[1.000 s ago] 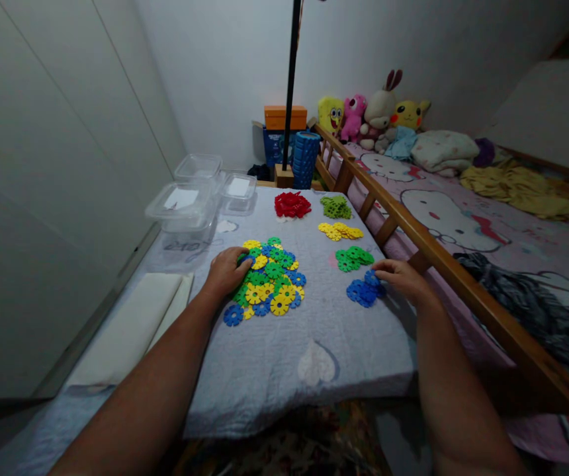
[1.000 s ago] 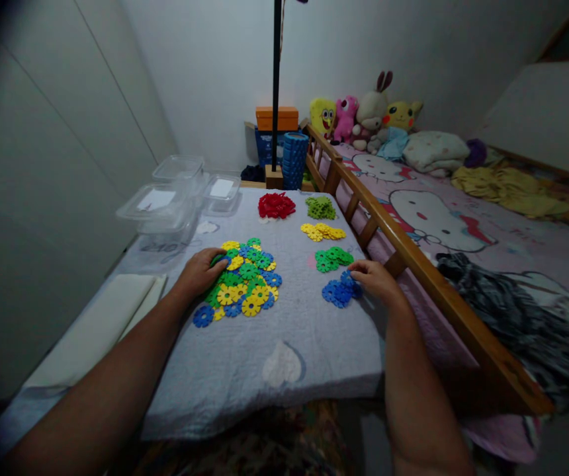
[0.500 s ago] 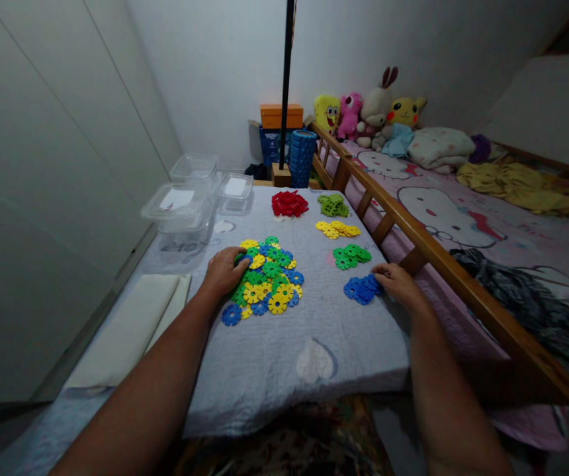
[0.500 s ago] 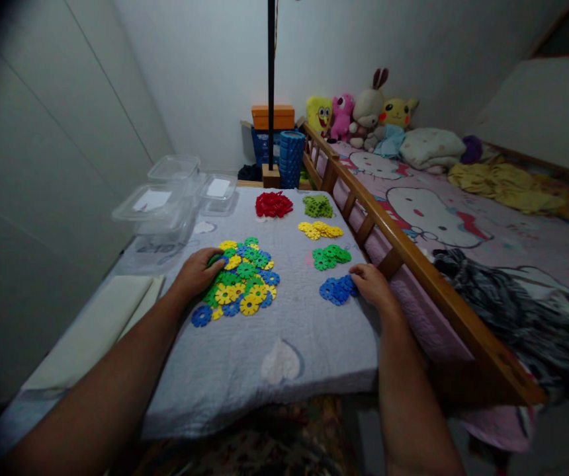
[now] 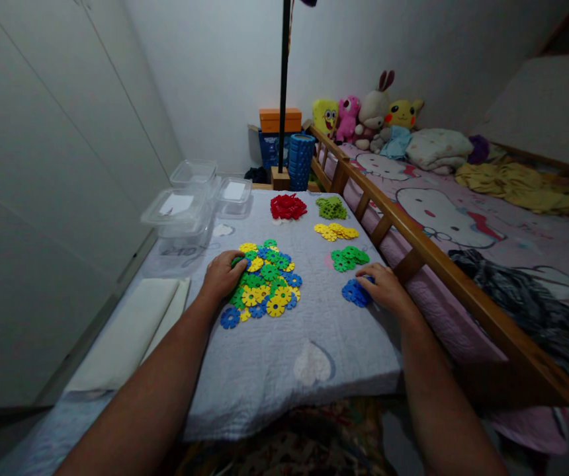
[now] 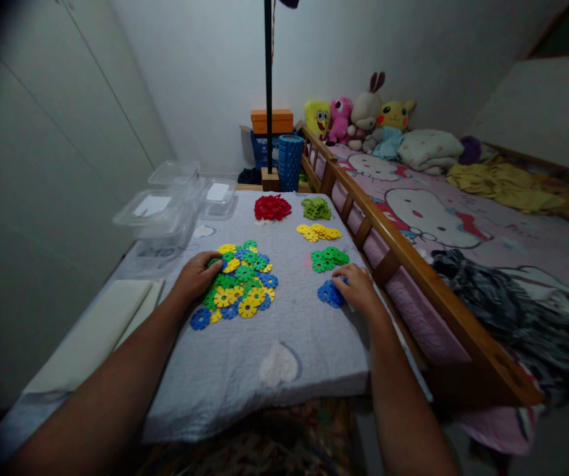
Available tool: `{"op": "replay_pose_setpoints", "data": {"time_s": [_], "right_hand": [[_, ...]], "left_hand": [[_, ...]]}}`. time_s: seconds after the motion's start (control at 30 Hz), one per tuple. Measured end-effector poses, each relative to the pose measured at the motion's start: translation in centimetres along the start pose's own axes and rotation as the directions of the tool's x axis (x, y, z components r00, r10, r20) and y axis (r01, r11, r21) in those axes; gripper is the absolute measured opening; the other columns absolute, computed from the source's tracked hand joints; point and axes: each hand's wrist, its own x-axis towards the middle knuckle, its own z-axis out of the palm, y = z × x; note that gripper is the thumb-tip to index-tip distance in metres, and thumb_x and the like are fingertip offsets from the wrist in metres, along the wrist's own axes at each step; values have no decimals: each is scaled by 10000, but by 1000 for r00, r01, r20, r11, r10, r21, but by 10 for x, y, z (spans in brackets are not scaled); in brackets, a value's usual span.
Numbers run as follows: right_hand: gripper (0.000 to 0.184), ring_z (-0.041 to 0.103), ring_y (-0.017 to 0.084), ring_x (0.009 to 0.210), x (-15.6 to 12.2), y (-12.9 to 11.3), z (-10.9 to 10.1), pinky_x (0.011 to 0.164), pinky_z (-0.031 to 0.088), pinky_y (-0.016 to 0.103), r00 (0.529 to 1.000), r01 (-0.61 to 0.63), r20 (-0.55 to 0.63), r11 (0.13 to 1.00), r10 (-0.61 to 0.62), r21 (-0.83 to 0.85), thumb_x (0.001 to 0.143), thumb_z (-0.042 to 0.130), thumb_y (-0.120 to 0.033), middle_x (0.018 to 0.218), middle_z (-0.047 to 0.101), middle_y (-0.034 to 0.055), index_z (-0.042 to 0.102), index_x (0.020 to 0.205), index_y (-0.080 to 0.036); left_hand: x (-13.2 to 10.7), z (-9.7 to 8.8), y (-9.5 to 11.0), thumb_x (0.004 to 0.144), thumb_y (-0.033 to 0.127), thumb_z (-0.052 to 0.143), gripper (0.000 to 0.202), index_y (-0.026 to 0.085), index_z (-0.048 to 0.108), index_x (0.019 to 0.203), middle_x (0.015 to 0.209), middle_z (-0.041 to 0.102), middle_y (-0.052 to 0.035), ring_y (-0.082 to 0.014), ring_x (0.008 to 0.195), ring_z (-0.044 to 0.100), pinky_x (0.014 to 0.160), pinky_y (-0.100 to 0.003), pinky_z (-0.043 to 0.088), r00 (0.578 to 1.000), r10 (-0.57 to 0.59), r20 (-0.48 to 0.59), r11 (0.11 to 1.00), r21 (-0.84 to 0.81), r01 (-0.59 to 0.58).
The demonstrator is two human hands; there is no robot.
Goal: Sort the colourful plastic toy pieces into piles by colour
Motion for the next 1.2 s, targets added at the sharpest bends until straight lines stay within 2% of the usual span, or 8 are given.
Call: {"op": "replay_pose_setpoints", "data": {"time_s": [0.17, 0.33, 0.63, 0.73, 0.83, 1.03, 1.1, 1.2], "right_hand": [[222, 581, 295, 1158, 11, -24, 10, 1037, 381, 485, 995, 27, 96, 990, -14, -138, 895, 555, -263, 1148, 730, 79, 770, 952, -259], [252, 568, 303, 1163, 15, -40, 19, 990, 375, 447, 984, 33, 178, 969, 12, -246, 925, 527, -241, 1189, 724, 95, 764, 1009, -230], [247, 553, 306, 1185, 17, -44, 24, 994, 378, 446, 992, 48, 122, 967, -18, -252, 921, 544, -212, 1275, 703, 95, 731, 1082, -219], [252, 557, 313, 1189, 20, -56, 27, 1001, 390, 450, 991, 72, 126, 967, -42, -244, 921, 562, -217, 1295, 692, 114, 728, 1111, -202], [254, 583, 289, 1176, 24, -76, 34, 1039, 390, 428, 974, 163, 186, 971, -129, -177, 920, 576, -203, 1243, 710, 114, 727, 1124, -191], [255, 604, 239, 1137, 36, -128, 67, 1049, 408, 372, 911, 328, 261, 945, -319, 10, 921, 599, -177, 1188, 703, 114, 723, 1145, -177], [252, 597, 239, 1113, 41, -142, 79, 1021, 421, 364, 914, 338, 235, 941, -332, 16, 930, 612, -211, 1165, 690, 119, 720, 1155, -175], [281, 579, 247, 1090, 48, -157, 95, 999, 425, 367, 930, 327, 182, 945, -318, -21, 929, 644, -286, 1139, 660, 125, 712, 1177, -173]], "left_hand": [[-1, -1, 0, 836, 488, 507, 453, 187, 720, 1098, 1211, 722, -111, -282, 1133, 645, 1066, -429, 471, 996, -74, -48, 989, -128, 67], [-2, -1, 1, 823, 500, 535, 470, 166, 718, 1098, 1180, 732, -117, -278, 1096, 661, 1040, -425, 485, 990, -131, -60, 968, -224, 114], [-2, -5, 5, 772, 509, 595, 450, 172, 734, 1035, 1093, 756, -96, -270, 1018, 684, 982, -401, 518, 985, -172, -33, 937, -315, 153], [-6, -9, 8, 766, 522, 604, 465, 179, 733, 1052, 1060, 759, -81, -272, 998, 686, 933, -397, 536, 976, -216, -16, 908, -370, 195], [-13, -13, 12, 767, 516, 609, 479, 179, 726, 1088, 1049, 753, -80, -276, 991, 685, 904, -401, 543, 970, -243, 22, 883, -409, 230], [-29, -14, 14, 802, 526, 613, 517, 192, 677, 1192, 1115, 724, -95, -285, 1049, 671, 914, -432, 556, 976, -204, 70, 886, -411, 215], [-34, -14, 12, 803, 518, 636, 543, 211, 648, 1250, 1234, 682, -112, -296, 1153, 635, 1005, -458, 520, 989, -135, 55, 931, -336, 145], [-43, -13, 9, 735, 537, 740, 690, 255, 592, 1347, 1433, 558, -125, -331, 1367, 491, 1168, -508, 372, 999, -7, 54, 992, -124, 13]]}}
